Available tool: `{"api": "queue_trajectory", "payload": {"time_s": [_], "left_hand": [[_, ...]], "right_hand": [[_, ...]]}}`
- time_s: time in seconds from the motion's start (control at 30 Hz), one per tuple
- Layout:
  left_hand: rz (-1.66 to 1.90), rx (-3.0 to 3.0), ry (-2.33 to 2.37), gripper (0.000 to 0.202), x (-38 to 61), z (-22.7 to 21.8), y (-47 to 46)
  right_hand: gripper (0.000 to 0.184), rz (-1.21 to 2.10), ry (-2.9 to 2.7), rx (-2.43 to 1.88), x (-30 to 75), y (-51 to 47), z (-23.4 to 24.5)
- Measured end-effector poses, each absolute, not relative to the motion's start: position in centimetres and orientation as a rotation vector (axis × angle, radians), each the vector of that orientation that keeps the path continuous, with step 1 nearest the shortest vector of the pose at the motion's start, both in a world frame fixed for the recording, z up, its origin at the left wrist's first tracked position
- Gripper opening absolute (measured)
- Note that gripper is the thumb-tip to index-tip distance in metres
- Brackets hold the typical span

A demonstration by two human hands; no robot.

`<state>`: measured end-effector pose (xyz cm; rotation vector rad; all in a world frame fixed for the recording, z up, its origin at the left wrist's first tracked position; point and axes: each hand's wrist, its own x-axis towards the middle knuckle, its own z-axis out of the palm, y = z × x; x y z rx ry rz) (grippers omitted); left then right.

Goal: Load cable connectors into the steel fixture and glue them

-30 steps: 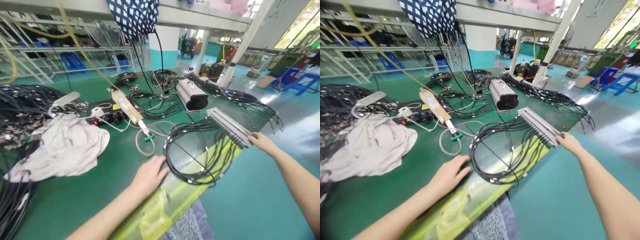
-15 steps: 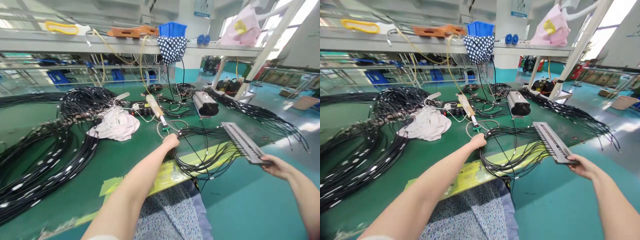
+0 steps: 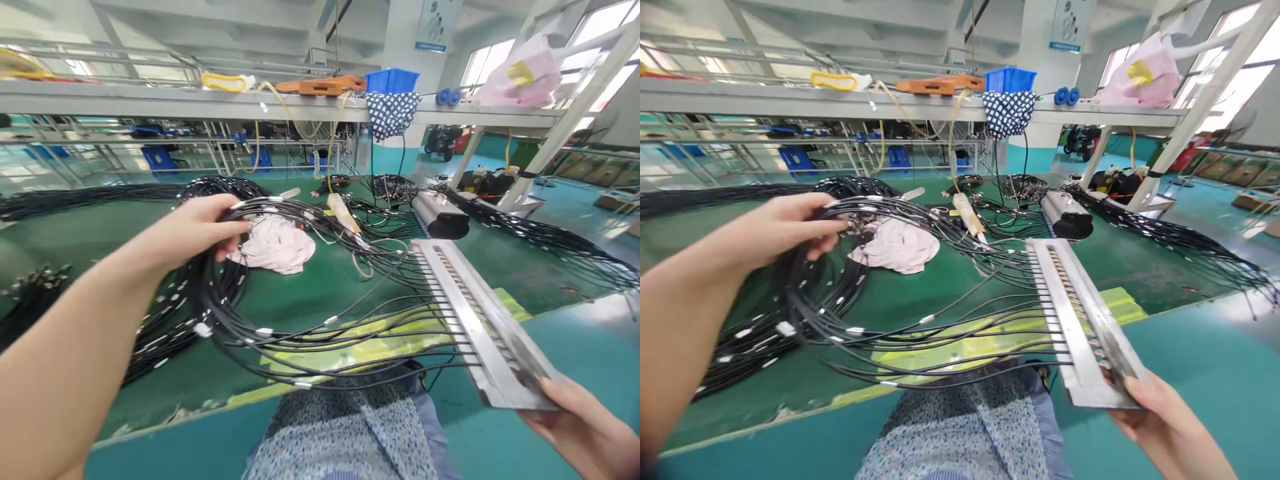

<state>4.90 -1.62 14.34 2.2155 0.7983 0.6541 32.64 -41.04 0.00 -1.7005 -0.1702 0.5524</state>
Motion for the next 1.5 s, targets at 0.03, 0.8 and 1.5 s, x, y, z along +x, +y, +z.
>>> {"api": "queue_trajectory", "payload": {"time_s": [0.03,0.8,1.5], "left_hand": [[0.691,2.245,0.854,0.019,2.0,14.3,-0.6],[-0.146,2.785,0.718,0.024,4.2,-3.3,1.7],[0.901,1.776,1.577,0.048,-11.5,-1.7,10.2]], "right_hand": [[0.032,0.666,-0.177,-1.591,31.1,-39.4,0.0],[0.035,1.077,-1.223,-2.703,26.8,-21.7,-4.8],[0.008,-0.105,-2.503,-1.754,26.1,-22.6,-5.1]]}}
